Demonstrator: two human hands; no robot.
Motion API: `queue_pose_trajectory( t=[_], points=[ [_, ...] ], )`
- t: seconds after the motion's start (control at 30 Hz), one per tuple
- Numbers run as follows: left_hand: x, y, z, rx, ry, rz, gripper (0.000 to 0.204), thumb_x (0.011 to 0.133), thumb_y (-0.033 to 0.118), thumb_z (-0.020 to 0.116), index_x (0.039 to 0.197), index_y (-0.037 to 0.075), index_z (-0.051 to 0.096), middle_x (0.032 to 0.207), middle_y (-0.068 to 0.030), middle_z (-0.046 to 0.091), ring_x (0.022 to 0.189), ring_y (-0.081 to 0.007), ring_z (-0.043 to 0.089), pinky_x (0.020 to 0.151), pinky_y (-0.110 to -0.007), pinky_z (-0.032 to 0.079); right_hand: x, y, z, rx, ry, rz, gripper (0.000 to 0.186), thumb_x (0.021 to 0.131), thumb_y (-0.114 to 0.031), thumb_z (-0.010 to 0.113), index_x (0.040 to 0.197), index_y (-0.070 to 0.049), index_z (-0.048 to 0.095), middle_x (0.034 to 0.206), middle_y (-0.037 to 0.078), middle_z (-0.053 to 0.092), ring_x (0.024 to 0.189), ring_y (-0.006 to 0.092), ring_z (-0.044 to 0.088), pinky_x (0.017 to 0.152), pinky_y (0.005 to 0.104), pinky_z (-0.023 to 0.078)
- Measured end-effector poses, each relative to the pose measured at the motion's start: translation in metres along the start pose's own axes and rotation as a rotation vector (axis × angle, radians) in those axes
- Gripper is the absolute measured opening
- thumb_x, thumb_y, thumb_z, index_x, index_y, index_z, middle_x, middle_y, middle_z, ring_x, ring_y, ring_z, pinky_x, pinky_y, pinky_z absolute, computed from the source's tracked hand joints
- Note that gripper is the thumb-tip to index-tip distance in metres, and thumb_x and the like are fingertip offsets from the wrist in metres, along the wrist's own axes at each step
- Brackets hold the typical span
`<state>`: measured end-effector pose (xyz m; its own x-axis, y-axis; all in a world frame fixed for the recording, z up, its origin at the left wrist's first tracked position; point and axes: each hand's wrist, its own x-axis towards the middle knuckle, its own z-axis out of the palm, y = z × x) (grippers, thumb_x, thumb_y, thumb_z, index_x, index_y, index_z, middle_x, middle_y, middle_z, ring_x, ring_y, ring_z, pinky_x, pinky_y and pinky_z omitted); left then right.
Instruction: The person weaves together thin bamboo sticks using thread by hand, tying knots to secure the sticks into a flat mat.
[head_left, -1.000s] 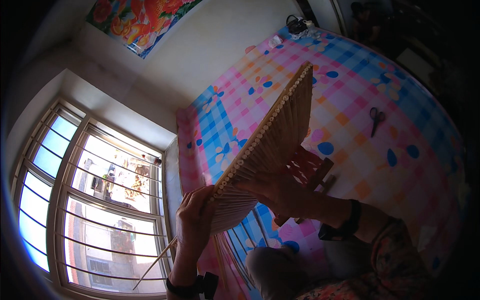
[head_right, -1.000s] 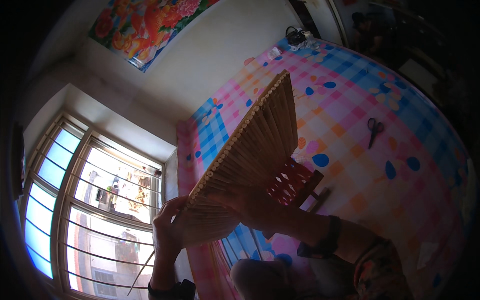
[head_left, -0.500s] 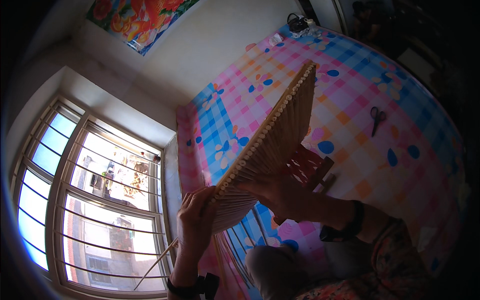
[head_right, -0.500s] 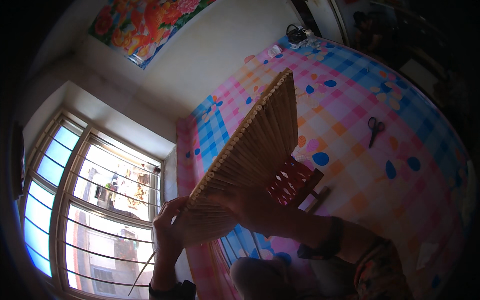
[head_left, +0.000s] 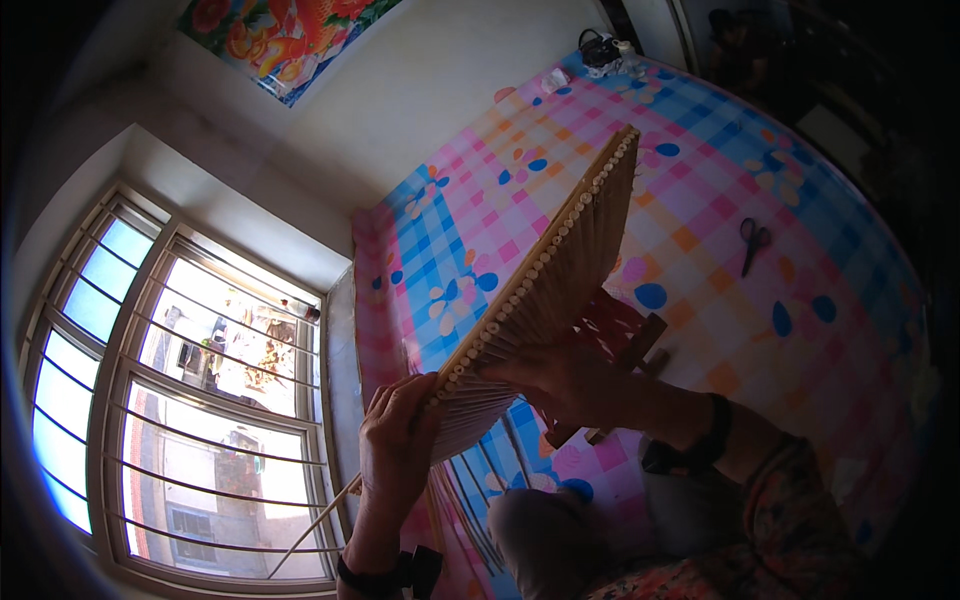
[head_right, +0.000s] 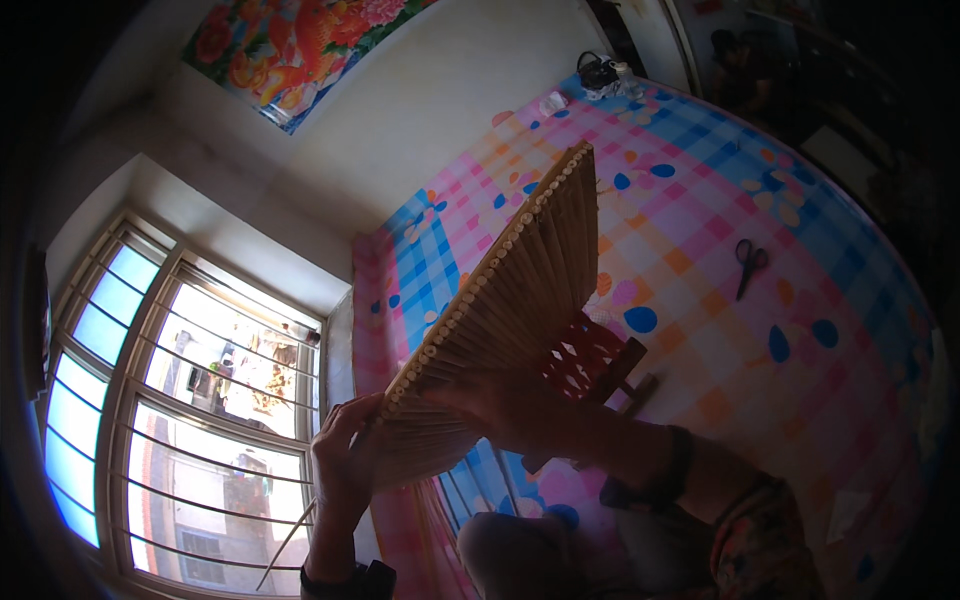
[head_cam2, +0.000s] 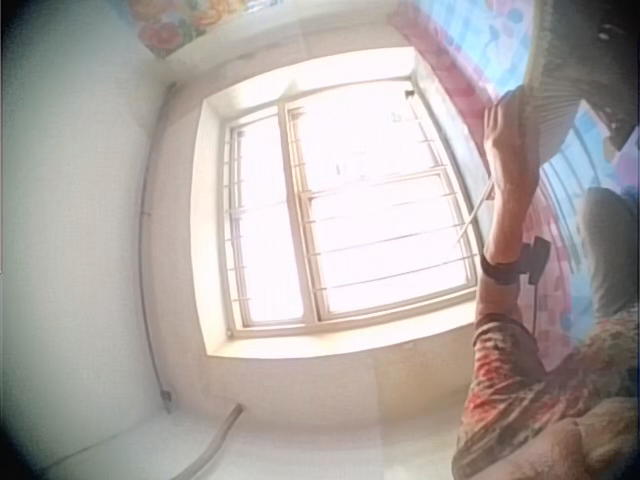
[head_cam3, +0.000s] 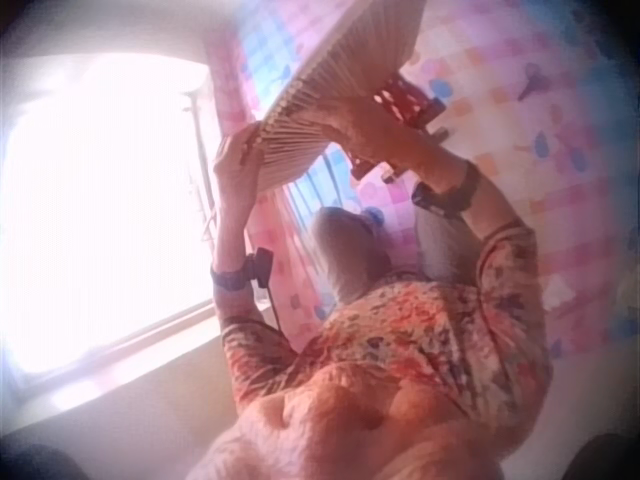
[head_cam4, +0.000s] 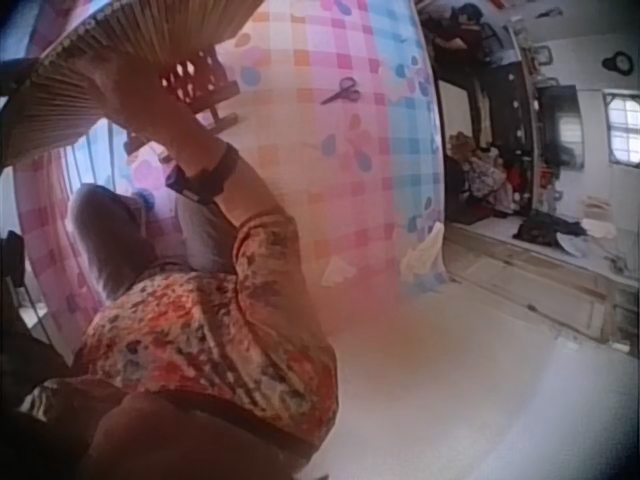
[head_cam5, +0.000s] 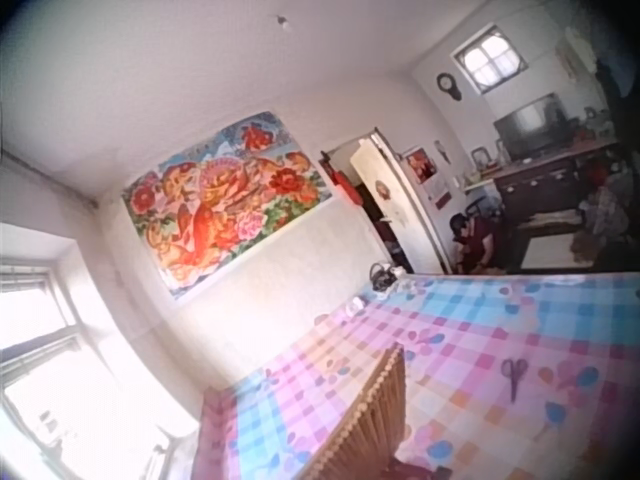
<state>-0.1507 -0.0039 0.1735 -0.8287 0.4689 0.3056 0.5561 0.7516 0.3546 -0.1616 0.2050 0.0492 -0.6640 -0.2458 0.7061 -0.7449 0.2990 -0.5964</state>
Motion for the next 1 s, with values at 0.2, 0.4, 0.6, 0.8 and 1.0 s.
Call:
queue_pose_trajectory(
  t=[0.2,0.4,0.6,0.8,1.0],
  points=[
    [0.001,0.003,-0.003,0.007,-0.012,-0.014,0.032,0.083,0.002,0.065,0.115,-0.001,0.064,0.11,-0.0178,0.067,0.104,-0.0331,0.064,0.092,-0.041,0.05,0.004,-0.012,-0.012,0.007,0.028,-0.033,0.044,0.086,0.001,0.062,0.129,-0.008,0.059,0.111,0.017,0.065,0.098,0.0331,0.067,0.083,0.0401,0.056],
    [-0.001,0.004,0.0,-0.003,-0.001,-0.011,0.032,0.083,0.001,0.065,0.115,0.0,0.065,0.111,-0.0175,0.067,0.104,-0.0329,0.064,0.092,-0.041,0.05,0.001,-0.009,-0.01,0.042,-0.015,-0.007,0.05,0.083,-0.002,0.069,0.131,-0.006,0.056,0.11,0.017,0.064,0.095,0.0332,0.068,0.077,0.039,0.057],
    [-0.008,0.003,0.005,0.035,0.032,0.023,0.03,0.084,0.001,0.065,0.113,0.0,0.065,0.109,-0.0176,0.067,0.102,-0.0332,0.064,0.09,-0.041,0.051,0.006,-0.032,-0.019,-0.033,-0.125,0.093,0.051,0.084,-0.006,0.069,0.133,-0.005,0.054,0.121,0.018,0.06,0.105,0.0336,0.065,0.081,0.0379,0.056],
    [-0.014,0.013,0.01,0.032,0.042,0.044,0.028,0.084,0.001,0.065,0.112,0.001,0.065,0.108,-0.0175,0.067,0.099,-0.0325,0.064,0.087,-0.041,0.051,-0.01,-0.029,-0.018,0.136,-0.036,0.082,0.038,0.098,-0.015,0.054,0.134,-0.006,0.052,0.116,0.019,0.059,0.098,0.0323,0.066,0.078,0.0393,0.056],
    [-0.019,0.016,0.013,0.068,0.055,0.11,0.031,0.083,0.0,0.068,0.114,0.001,0.064,0.107,-0.0179,0.067,0.096,-0.0341,0.064,0.083,-0.042,0.052,-0.007,-0.042,-0.026,0.087,-0.157,0.178,0.037,0.099,-0.014,0.052,0.135,-0.006,0.052,0.106,0.018,0.06,0.08,0.0233,0.068,0.071,0.0358,0.056]
  ],
)
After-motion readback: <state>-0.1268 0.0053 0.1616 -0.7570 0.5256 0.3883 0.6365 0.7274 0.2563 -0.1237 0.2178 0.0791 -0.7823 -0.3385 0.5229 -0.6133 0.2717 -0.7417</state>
